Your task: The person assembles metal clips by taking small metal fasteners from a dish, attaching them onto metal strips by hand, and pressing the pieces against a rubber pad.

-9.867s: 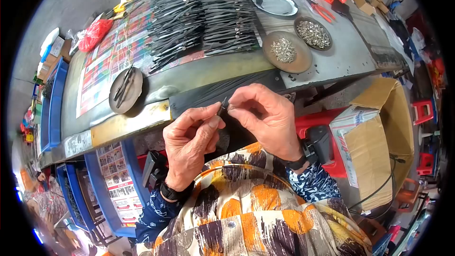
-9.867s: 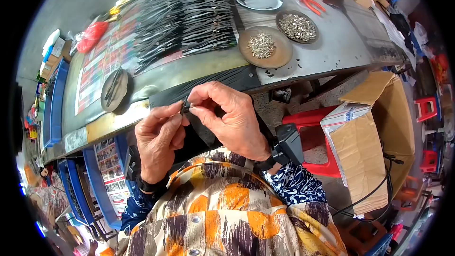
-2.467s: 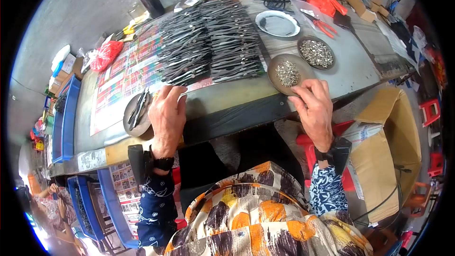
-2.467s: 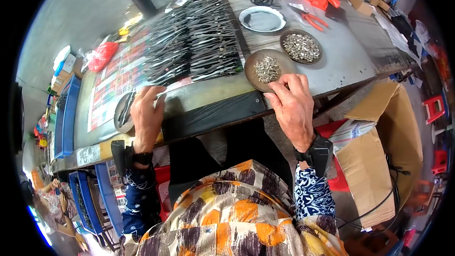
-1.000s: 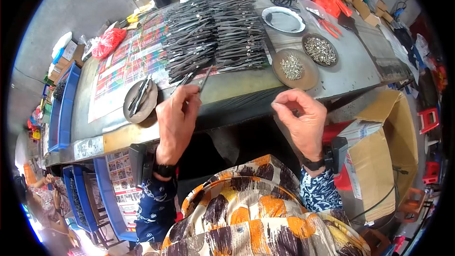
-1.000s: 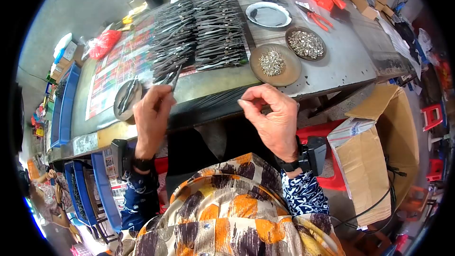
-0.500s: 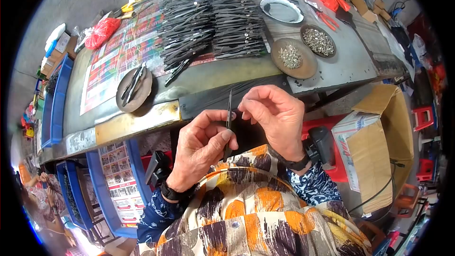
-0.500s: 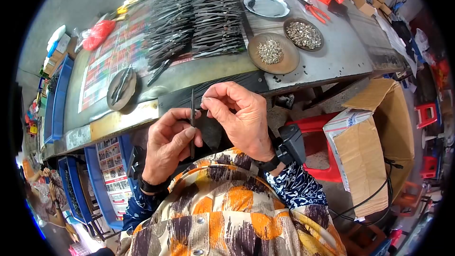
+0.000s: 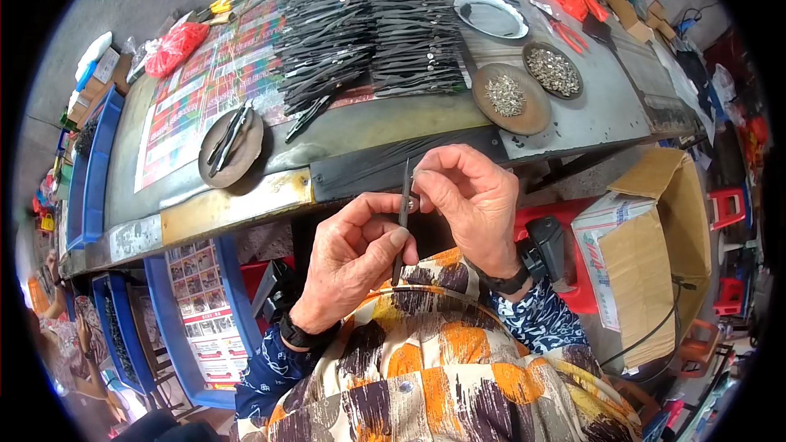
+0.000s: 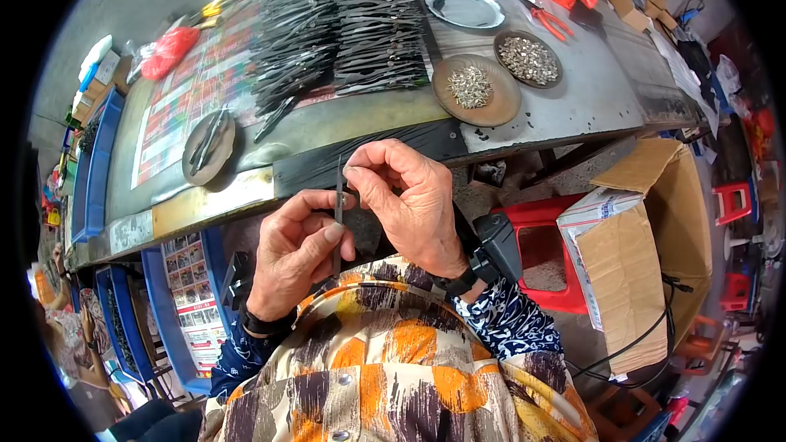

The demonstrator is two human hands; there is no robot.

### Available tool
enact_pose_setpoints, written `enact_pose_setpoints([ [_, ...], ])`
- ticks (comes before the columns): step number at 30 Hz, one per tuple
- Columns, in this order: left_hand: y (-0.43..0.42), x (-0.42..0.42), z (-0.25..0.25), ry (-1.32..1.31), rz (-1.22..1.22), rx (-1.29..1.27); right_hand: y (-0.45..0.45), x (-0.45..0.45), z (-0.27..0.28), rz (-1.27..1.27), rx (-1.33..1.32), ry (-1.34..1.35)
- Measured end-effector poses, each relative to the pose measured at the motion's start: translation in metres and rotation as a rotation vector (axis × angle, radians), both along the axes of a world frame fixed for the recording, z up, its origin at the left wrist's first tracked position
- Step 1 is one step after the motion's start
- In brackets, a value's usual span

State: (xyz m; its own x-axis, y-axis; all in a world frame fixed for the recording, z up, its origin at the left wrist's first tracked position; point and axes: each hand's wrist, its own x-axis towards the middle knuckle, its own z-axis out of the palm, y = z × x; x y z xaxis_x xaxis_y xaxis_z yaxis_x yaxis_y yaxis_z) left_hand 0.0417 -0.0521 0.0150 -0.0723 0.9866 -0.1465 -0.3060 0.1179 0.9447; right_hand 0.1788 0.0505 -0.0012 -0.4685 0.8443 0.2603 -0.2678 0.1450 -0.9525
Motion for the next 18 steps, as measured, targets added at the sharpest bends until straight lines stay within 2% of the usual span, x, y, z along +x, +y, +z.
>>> enact_pose_setpoints([
  [7, 0.002, 0.003, -0.004, -0.011, 0.016, 0.009, 0.0, 0.0, -0.003, -0.013, 0.001, -0.015],
  [10, 0.001, 0.007, -0.006, 0.126, 0.063, 0.041, 0.002, -0.001, -0.007, -0.186, 0.432, -0.143],
  [13, 0.001, 0.009, -0.014, 0.335, 0.111, 0.124, 0.002, -0.003, -0.008, -0.26, 0.656, -0.166],
  [14, 0.001, 0.009, -0.013, 0.349, 0.108, 0.117, 0.004, -0.003, -0.008, -0.248, 0.651, -0.168],
  [18, 0.002, 0.008, -0.019, 0.49, 0.113, 0.187, 0.002, 0.0, -0.008, -0.063, 0.097, -0.04],
])
